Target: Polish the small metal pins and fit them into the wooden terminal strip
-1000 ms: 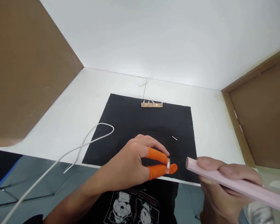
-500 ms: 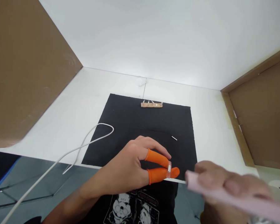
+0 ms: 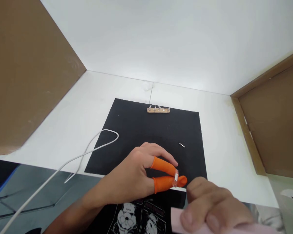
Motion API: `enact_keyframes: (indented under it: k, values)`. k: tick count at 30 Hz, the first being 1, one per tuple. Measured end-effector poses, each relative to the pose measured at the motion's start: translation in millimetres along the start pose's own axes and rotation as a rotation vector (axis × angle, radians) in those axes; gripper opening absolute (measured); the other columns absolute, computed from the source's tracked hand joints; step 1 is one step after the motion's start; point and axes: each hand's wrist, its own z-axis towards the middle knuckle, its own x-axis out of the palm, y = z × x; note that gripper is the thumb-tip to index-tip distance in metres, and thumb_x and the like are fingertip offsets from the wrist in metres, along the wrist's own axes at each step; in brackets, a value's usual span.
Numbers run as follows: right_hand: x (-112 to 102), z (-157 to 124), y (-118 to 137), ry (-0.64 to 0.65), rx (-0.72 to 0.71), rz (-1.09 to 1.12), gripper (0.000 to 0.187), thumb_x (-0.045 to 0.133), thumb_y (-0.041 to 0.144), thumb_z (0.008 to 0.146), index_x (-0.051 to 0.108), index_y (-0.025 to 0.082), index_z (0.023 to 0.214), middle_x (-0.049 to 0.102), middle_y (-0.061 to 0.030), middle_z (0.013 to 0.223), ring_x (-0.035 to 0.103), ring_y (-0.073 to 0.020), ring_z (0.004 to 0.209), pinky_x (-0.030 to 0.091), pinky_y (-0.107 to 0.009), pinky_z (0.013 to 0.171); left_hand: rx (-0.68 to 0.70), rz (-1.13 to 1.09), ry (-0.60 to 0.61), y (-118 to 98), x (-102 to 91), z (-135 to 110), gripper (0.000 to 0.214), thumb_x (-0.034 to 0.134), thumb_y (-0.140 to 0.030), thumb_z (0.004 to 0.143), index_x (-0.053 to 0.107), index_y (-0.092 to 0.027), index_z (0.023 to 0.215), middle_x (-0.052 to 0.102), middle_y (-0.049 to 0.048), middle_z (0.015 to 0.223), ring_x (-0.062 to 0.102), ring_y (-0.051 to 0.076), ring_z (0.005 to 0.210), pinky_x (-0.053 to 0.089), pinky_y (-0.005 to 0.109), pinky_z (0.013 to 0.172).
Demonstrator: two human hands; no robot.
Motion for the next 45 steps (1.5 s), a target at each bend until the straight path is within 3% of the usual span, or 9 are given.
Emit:
enact_keyframes:
  k: [7, 12, 18, 25, 30, 35, 37, 42, 45]
  values:
    - [3.4, 12.2, 6.3, 0.021, -0.066, 0.099, 0.025, 0.083, 0.034, 0.099, 0.072, 0.035, 0.121, 0.085, 0.0021, 0.094, 0.067, -0.0148, 0.048, 0.060, -0.033, 0.055, 0.006, 0.020, 0.027, -0.5, 0.7, -0.6, 0.007, 0.088, -0.019, 0.091, 0.089, -0.025, 0.093, 0.086, 0.0022, 0.115, 0.075, 0.021, 0.109, 0.057, 0.033, 0.098]
    - [14.0, 13.3, 8.6, 0.388, -0.201, 0.140, 0.023, 0.062, 0.038, 0.113, 0.069, 0.030, 0.134, 0.087, 0.0027, 0.092, 0.063, -0.0117, 0.039, 0.047, -0.028, 0.044, 0.014, 0.007, 0.014, 1.2, 0.9, 0.1, 0.005, 0.089, -0.022, 0.093, 0.090, -0.026, 0.095, 0.086, 0.0026, 0.115, 0.075, 0.021, 0.108, 0.057, 0.033, 0.098]
    - [2.5, 16.2, 6.2, 0.069, -0.063, 0.173, 0.037, 0.076, 0.009, 0.100, 0.072, 0.033, 0.129, 0.086, 0.0055, 0.117, 0.080, -0.0106, 0.071, 0.062, -0.022, 0.057, 0.002, 0.019, 0.032, 1.8, 1.1, -0.9, 0.007, 0.089, -0.019, 0.091, 0.089, -0.026, 0.094, 0.085, 0.0010, 0.116, 0.074, 0.020, 0.110, 0.057, 0.032, 0.097]
    - [15.9, 17.1, 11.8, 0.311, -0.180, 0.133, 0.014, 0.069, 0.035, 0.110, 0.072, 0.029, 0.122, 0.087, 0.0031, 0.094, 0.069, -0.0104, 0.044, 0.050, -0.024, 0.044, 0.019, 0.013, 0.021, 0.9, 0.4, 0.5, 0.003, 0.088, -0.023, 0.093, 0.090, -0.025, 0.095, 0.086, 0.0024, 0.116, 0.075, 0.020, 0.109, 0.057, 0.033, 0.098]
    - [2.1, 14.7, 6.3, 0.022, -0.085, 0.114, 0.044, 0.080, 0.004, 0.095, 0.070, 0.031, 0.128, 0.086, 0.0041, 0.118, 0.084, -0.0126, 0.100, 0.070, -0.021, 0.083, 0.008, 0.030, 0.033, 1.7, 0.1, 0.1, 0.006, 0.089, -0.021, 0.091, 0.089, -0.026, 0.094, 0.086, 0.0025, 0.116, 0.075, 0.022, 0.110, 0.057, 0.033, 0.098]
    - [16.2, 20.3, 13.1, 0.299, -0.215, 0.094, 0.012, 0.068, 0.032, 0.111, 0.072, 0.026, 0.120, 0.087, 0.0027, 0.096, 0.070, -0.0103, 0.045, 0.051, -0.026, 0.044, 0.022, 0.012, -0.019, 1.2, -1.6, 2.1, 0.001, 0.089, -0.023, 0.093, 0.089, -0.023, 0.092, 0.086, 0.0028, 0.113, 0.077, 0.020, 0.105, 0.057, 0.032, 0.095]
    - [16.8, 21.2, 13.0, 0.354, -0.211, 0.114, 0.016, 0.065, 0.032, 0.112, 0.071, 0.025, 0.125, 0.087, 0.0008, 0.105, 0.070, -0.0095, 0.045, 0.051, -0.026, 0.043, 0.022, 0.010, -0.014, 1.0, -1.6, 2.5, 0.001, 0.089, -0.022, 0.093, 0.089, -0.023, 0.094, 0.086, 0.0026, 0.114, 0.076, 0.019, 0.106, 0.057, 0.032, 0.095]
    - [3.7, 18.4, 7.8, 0.064, -0.088, 0.094, 0.044, 0.078, 0.003, 0.095, 0.072, 0.031, 0.128, 0.085, 0.0045, 0.120, 0.084, -0.0131, 0.095, 0.070, -0.021, 0.078, -0.013, 0.026, 0.025, 1.0, -1.0, 1.2, 0.004, 0.090, -0.024, 0.091, 0.089, -0.024, 0.095, 0.085, 0.0019, 0.115, 0.075, 0.020, 0.108, 0.057, 0.033, 0.096]
    - [9.8, 17.0, 11.2, 0.200, -0.141, 0.113, 0.022, 0.072, 0.022, 0.106, 0.073, 0.029, 0.126, 0.087, 0.0017, 0.109, 0.079, -0.0125, 0.065, 0.063, -0.022, 0.056, -0.003, 0.021, 0.007, 1.1, -0.7, 1.5, 0.001, 0.090, -0.024, 0.092, 0.089, -0.024, 0.093, 0.086, 0.0015, 0.115, 0.075, 0.020, 0.108, 0.056, 0.033, 0.098]
